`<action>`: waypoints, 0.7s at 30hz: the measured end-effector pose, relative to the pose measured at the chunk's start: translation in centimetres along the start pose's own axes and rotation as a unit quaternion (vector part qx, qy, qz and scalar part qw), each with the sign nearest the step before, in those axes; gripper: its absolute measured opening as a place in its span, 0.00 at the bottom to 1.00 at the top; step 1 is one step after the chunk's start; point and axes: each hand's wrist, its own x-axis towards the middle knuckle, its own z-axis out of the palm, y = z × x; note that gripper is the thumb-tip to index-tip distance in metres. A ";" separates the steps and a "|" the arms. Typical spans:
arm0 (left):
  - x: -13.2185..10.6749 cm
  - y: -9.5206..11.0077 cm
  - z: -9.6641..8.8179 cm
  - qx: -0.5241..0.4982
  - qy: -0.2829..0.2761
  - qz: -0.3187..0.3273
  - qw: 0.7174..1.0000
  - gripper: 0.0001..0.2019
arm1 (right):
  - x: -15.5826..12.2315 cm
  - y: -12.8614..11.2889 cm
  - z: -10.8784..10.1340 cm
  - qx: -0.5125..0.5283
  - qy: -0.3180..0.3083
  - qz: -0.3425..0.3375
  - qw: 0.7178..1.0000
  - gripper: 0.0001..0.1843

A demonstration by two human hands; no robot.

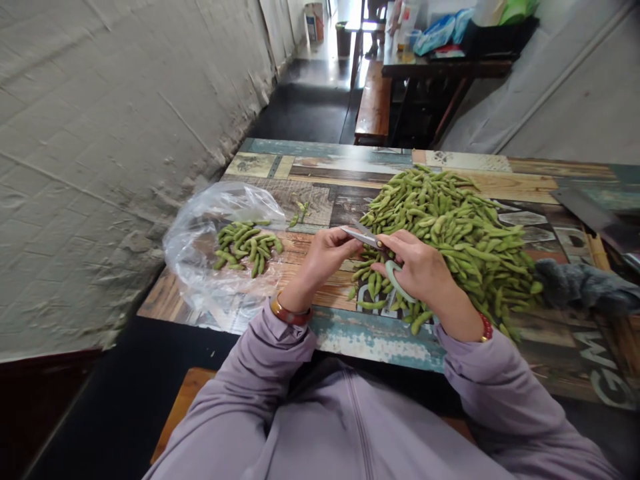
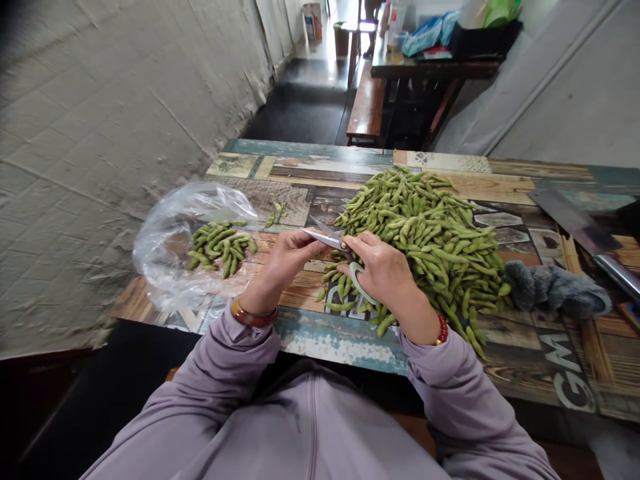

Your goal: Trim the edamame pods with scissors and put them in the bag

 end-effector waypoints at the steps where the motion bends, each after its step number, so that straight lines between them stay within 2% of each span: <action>1: 0.0 -0.1 0.0 -0.001 -0.001 -0.001 1.000 0.16 | 0.0 -0.1 -0.1 -0.001 -0.002 0.001 1.000 0.23; 13: 0.1 -0.4 -0.4 -0.036 -0.020 -0.036 0.998 0.12 | 0.0 -0.3 -0.8 -0.043 -0.049 0.026 0.998 0.22; 21: 0.3 -0.7 -0.7 -0.026 -0.023 -0.059 0.998 0.12 | 0.0 -0.3 -1.2 -0.072 -0.076 0.028 0.994 0.19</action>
